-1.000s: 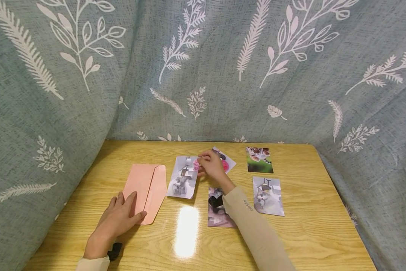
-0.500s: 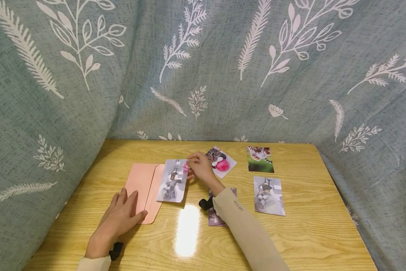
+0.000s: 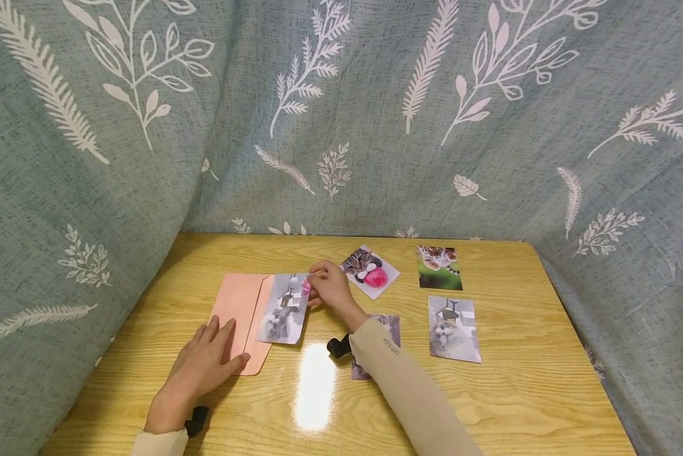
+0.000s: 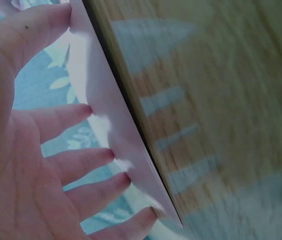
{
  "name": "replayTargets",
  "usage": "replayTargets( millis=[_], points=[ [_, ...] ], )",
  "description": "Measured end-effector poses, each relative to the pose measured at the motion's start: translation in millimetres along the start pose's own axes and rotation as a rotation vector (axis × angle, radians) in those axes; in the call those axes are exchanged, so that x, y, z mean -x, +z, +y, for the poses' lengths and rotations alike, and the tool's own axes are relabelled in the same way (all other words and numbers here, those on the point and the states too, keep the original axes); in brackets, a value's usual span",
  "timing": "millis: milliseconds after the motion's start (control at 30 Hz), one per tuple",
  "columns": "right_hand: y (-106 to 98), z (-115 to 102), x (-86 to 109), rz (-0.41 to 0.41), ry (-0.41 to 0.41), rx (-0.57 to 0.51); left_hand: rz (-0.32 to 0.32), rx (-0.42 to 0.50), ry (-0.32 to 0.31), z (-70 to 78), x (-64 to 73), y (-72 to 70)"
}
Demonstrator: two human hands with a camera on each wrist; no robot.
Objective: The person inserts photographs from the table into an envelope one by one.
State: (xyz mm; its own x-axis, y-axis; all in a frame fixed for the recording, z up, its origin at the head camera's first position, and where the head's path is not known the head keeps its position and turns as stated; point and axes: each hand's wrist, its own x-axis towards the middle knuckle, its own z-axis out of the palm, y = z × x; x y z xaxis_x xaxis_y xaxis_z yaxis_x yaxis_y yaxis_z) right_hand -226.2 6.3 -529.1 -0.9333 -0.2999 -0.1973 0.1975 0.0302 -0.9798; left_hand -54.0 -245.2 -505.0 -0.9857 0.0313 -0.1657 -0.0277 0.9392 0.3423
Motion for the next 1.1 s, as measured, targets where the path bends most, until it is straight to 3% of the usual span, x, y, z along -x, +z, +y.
replayTargets(
  millis=[500, 1100],
  points=[
    [26.5, 5.0, -2.9, 0.002, 0.046, 0.016, 0.030, -0.001, 0.009, -1.1, -1.4, 2.7],
    [58.3, 2.2, -5.0, -0.014, 0.057, 0.025, 0.001, 0.004, -0.011, -0.6, -1.6, 1.7]
  ],
)
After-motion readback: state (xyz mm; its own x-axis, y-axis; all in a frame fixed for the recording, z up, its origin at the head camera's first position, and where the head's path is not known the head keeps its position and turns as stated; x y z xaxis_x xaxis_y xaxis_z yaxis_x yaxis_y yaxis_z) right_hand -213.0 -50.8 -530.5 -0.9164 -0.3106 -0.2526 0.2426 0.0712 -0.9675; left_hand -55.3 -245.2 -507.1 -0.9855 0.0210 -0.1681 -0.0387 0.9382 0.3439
